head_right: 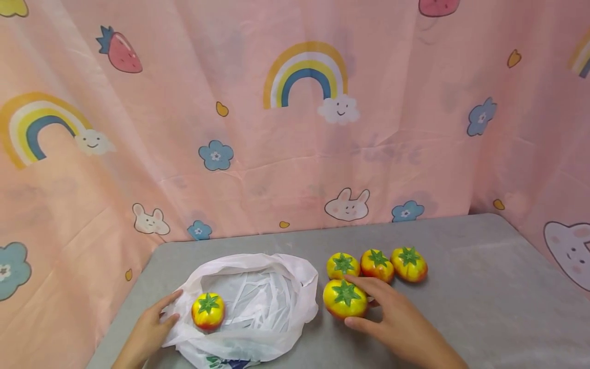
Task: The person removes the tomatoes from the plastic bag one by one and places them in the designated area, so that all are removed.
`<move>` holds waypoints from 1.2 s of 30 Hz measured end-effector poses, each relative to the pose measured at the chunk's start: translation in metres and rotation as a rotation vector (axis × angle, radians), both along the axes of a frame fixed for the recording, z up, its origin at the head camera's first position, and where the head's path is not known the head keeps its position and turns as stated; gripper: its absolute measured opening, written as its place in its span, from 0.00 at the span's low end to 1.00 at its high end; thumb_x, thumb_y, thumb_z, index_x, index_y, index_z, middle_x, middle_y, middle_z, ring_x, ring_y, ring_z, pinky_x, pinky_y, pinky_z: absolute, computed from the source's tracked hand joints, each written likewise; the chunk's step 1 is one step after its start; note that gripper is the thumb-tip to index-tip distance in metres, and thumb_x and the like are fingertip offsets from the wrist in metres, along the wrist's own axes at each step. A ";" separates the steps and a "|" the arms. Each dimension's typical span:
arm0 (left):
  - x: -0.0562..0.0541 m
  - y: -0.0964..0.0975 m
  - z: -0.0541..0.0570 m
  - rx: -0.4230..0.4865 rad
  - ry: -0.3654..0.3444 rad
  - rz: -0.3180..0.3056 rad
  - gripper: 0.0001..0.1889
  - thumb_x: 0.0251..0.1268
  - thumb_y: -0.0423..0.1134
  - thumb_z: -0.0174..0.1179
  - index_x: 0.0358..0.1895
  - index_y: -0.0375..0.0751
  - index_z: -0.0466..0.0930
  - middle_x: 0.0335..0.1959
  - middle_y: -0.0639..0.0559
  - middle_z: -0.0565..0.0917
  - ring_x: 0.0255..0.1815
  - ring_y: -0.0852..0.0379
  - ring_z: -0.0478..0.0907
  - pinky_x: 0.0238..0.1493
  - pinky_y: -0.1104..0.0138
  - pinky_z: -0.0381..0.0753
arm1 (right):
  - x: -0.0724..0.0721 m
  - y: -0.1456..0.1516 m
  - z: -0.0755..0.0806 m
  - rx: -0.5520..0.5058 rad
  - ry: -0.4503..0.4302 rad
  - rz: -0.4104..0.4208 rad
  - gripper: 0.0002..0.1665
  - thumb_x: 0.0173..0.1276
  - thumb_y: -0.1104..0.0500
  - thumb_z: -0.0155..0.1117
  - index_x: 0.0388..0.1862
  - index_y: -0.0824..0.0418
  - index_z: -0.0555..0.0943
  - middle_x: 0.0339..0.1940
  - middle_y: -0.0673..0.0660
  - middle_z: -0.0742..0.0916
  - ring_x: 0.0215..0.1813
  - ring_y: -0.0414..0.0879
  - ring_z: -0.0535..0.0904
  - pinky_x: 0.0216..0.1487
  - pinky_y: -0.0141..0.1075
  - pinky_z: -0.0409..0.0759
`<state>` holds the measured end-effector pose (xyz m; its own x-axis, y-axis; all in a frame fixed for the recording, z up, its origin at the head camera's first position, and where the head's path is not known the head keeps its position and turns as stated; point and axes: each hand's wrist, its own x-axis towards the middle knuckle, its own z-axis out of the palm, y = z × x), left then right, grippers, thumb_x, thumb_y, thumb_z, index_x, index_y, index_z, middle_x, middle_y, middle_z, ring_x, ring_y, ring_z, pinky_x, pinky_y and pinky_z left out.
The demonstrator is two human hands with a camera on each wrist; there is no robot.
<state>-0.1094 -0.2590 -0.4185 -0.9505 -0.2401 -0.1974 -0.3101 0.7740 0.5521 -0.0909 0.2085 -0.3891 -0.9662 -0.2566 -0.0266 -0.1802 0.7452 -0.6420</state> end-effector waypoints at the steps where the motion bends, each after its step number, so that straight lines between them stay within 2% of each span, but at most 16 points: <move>1: 0.000 0.000 0.000 0.001 0.000 0.001 0.30 0.69 0.32 0.55 0.74 0.43 0.65 0.74 0.29 0.64 0.74 0.27 0.60 0.70 0.35 0.61 | 0.000 0.001 0.000 0.005 0.002 -0.001 0.45 0.55 0.29 0.68 0.71 0.40 0.71 0.69 0.51 0.78 0.58 0.44 0.77 0.49 0.38 0.86; 7: 0.000 0.000 0.000 0.004 0.002 -0.001 0.29 0.70 0.32 0.55 0.74 0.43 0.65 0.74 0.29 0.64 0.74 0.27 0.60 0.70 0.35 0.61 | -0.003 0.013 -0.004 0.019 -0.006 -0.032 0.47 0.54 0.30 0.70 0.72 0.42 0.69 0.70 0.57 0.77 0.57 0.48 0.78 0.51 0.44 0.86; 11: 0.000 0.000 0.000 0.000 0.008 -0.009 0.29 0.70 0.32 0.55 0.74 0.43 0.65 0.73 0.29 0.64 0.73 0.27 0.61 0.70 0.35 0.62 | -0.007 0.025 -0.009 0.018 -0.007 -0.043 0.48 0.55 0.33 0.71 0.73 0.46 0.69 0.70 0.60 0.77 0.57 0.50 0.80 0.51 0.47 0.86; 19: 0.001 -0.001 0.000 0.002 0.009 -0.014 0.29 0.69 0.32 0.55 0.74 0.42 0.65 0.73 0.29 0.64 0.73 0.27 0.61 0.70 0.35 0.63 | -0.014 0.052 -0.017 0.018 0.021 -0.050 0.49 0.57 0.36 0.72 0.74 0.52 0.68 0.70 0.65 0.75 0.55 0.52 0.82 0.50 0.47 0.86; 26: 0.000 0.000 0.001 0.006 -0.001 0.000 0.29 0.70 0.32 0.55 0.74 0.43 0.65 0.74 0.29 0.64 0.74 0.27 0.60 0.70 0.35 0.62 | -0.020 0.069 -0.020 0.027 -0.040 -0.076 0.49 0.60 0.38 0.71 0.75 0.56 0.66 0.70 0.72 0.73 0.55 0.58 0.81 0.52 0.55 0.84; 33: -0.002 0.000 0.000 0.008 -0.036 0.020 0.30 0.70 0.34 0.55 0.74 0.44 0.64 0.74 0.29 0.64 0.74 0.27 0.60 0.69 0.35 0.62 | -0.023 0.080 -0.027 0.048 -0.025 -0.049 0.47 0.60 0.39 0.71 0.74 0.57 0.68 0.67 0.71 0.77 0.55 0.55 0.82 0.49 0.46 0.86; 36: -0.003 0.000 0.000 0.017 -0.053 0.031 0.30 0.70 0.34 0.55 0.75 0.45 0.64 0.74 0.30 0.63 0.74 0.27 0.59 0.69 0.35 0.62 | -0.026 0.083 -0.029 0.056 -0.068 -0.043 0.48 0.61 0.39 0.70 0.74 0.58 0.67 0.67 0.72 0.76 0.55 0.55 0.81 0.50 0.48 0.86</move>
